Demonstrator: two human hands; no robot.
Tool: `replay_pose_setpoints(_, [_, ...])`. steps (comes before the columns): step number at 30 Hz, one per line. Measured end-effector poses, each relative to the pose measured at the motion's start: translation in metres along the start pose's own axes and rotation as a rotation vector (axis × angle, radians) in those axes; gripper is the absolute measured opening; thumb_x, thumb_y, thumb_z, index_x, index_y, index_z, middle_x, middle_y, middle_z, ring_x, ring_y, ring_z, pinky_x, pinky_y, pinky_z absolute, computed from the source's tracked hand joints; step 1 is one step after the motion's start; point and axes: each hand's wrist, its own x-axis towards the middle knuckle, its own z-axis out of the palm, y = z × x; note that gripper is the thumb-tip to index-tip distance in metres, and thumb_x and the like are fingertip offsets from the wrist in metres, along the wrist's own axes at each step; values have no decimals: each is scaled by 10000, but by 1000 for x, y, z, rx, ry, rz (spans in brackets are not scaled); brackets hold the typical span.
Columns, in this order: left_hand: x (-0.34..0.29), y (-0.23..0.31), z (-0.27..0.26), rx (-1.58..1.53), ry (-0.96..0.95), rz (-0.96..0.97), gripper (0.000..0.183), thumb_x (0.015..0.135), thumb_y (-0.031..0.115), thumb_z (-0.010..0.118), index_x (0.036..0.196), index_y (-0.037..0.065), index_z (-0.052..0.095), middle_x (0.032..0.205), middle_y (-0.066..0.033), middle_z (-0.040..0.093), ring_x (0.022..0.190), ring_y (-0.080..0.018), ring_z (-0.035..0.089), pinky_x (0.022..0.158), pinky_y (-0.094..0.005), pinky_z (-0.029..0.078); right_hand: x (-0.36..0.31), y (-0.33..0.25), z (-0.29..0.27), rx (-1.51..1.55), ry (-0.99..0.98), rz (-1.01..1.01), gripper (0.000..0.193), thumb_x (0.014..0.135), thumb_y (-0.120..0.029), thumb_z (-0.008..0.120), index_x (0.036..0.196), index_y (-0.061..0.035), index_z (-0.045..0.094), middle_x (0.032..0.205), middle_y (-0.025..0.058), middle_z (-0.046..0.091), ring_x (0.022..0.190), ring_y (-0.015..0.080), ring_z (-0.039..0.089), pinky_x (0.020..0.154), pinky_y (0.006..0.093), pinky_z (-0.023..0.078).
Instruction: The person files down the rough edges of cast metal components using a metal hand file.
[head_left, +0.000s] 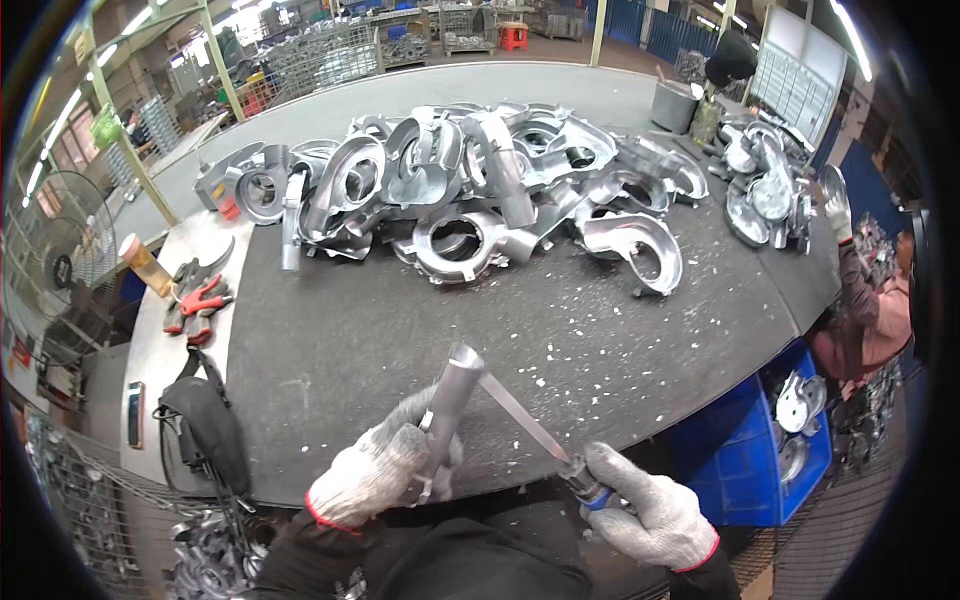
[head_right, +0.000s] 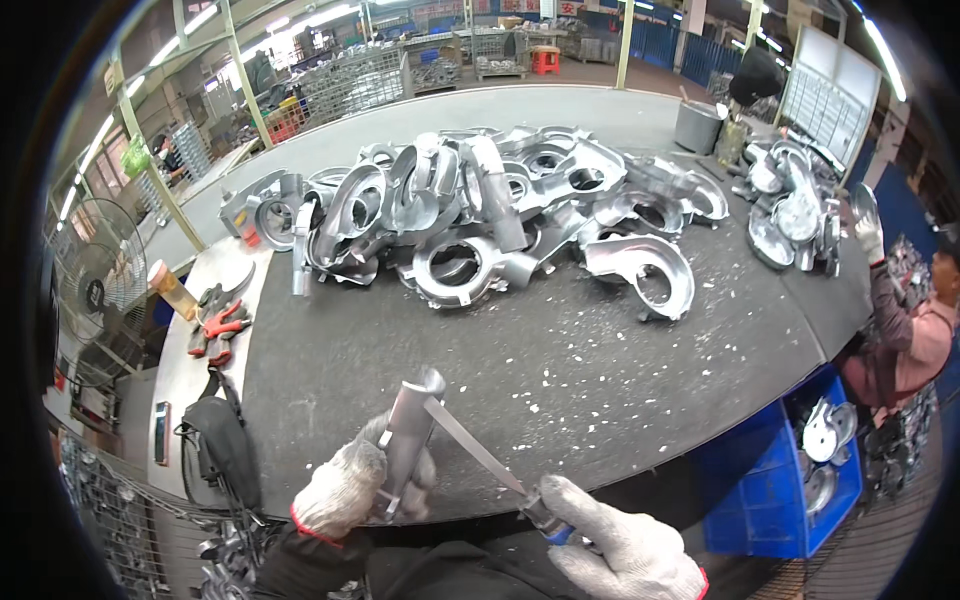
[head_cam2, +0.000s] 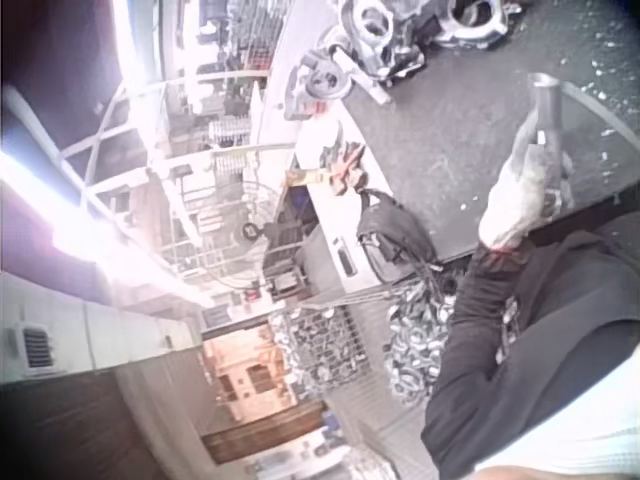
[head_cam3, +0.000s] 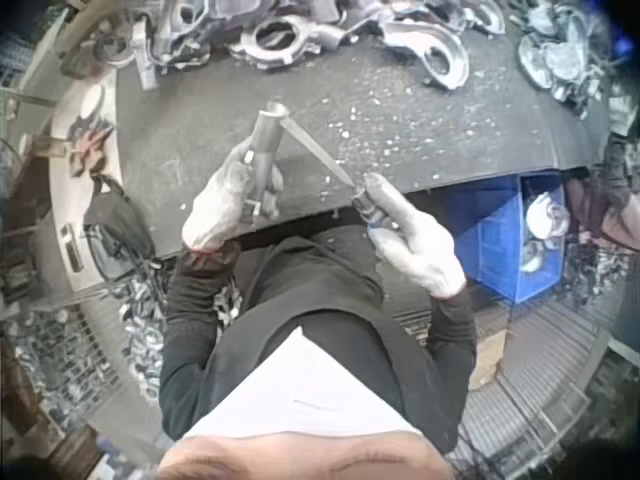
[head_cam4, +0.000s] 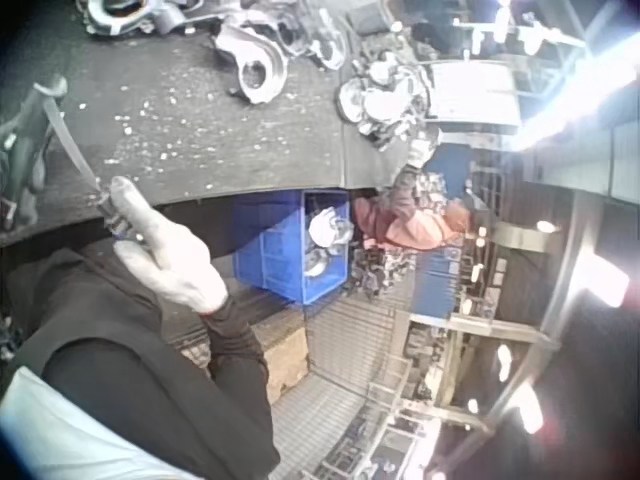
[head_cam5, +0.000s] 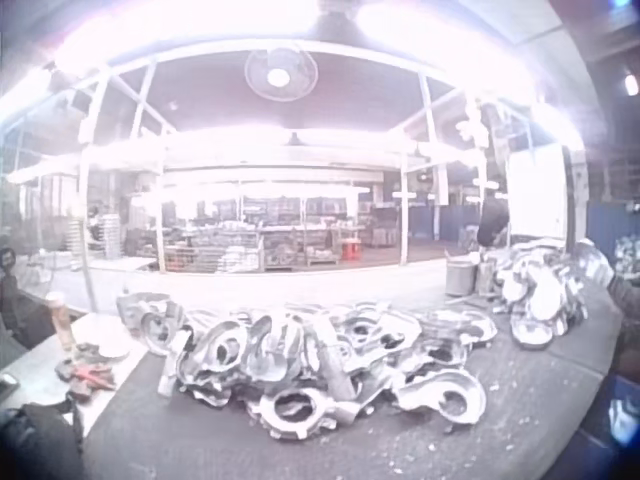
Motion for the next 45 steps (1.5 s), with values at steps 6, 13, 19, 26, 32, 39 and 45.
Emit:
replay_pose_setpoints(6, [-17, 3, -7, 287, 20, -320, 697, 976, 542, 595, 1472, 61, 505, 835, -14, 660, 661, -96, 598, 618, -249, 477, 20, -27, -9, -151, -131, 172, 649, 865, -134, 720, 1475, -82, 504, 960, 152, 735, 805, 195, 744, 736, 294, 570])
replay_pose_setpoints(13, [-20, 6, -7, 374, 3, -358, 506, 965, 398, 604, 1322, 40, 616, 807, -15, 663, 671, -97, 607, 626, -254, 484, 27, -24, 4, -506, -135, -38, 634, 815, -196, 765, 1411, -113, 565, 970, 115, 724, 756, 293, 724, 669, 359, 585])
replay_pose_setpoints(19, [-25, 24, 6, 404, 62, -401, 299, 930, 301, 642, 1005, 25, 729, 751, -38, 683, 667, -100, 630, 607, -252, 486, 27, -29, 8, -591, -314, -12, 641, 816, -223, 773, 1413, -109, 568, 872, 108, 690, 673, 270, 695, 605, 353, 558])
replay_pose_setpoints(26, [-33, 25, 5, 691, 10, -387, 463, 974, 416, 656, 1364, 166, 636, 788, -5, 662, 663, -78, 609, 636, -256, 503, 39, 6, -10, 637, -774, 733, 782, 971, -281, 630, 1611, -90, 224, 818, -10, 611, 661, 84, 604, 590, 241, 509])
replay_pose_setpoints(32, [-33, 12, -1, 716, -9, -274, 484, 973, 427, 634, 1392, 187, 607, 823, -29, 682, 687, -114, 631, 685, -288, 530, 15, 4, 5, -274, -313, -177, 628, 878, -226, 725, 1464, -152, 511, 810, 70, 657, 576, 213, 622, 543, 302, 521])
replay_pose_setpoints(39, [-18, 4, -3, 463, -30, -429, 711, 826, 549, 733, 1405, 167, 576, 993, -89, 697, 964, -223, 663, 854, -353, 527, 26, 17, 21, -767, -173, -213, 603, 764, -265, 821, 1327, -329, 612, 732, 88, 606, 510, 285, 618, 448, 414, 501])
replay_pose_setpoints(45, [-24, -13, -5, 380, 49, -245, 795, 657, 56, 944, 1350, 40, 554, 993, -26, 660, 846, -92, 616, 751, -288, 536, 45, 1, 2, -217, -441, 97, 674, 947, -351, 660, 1557, -233, 398, 908, 155, 719, 777, 296, 717, 745, 338, 570])
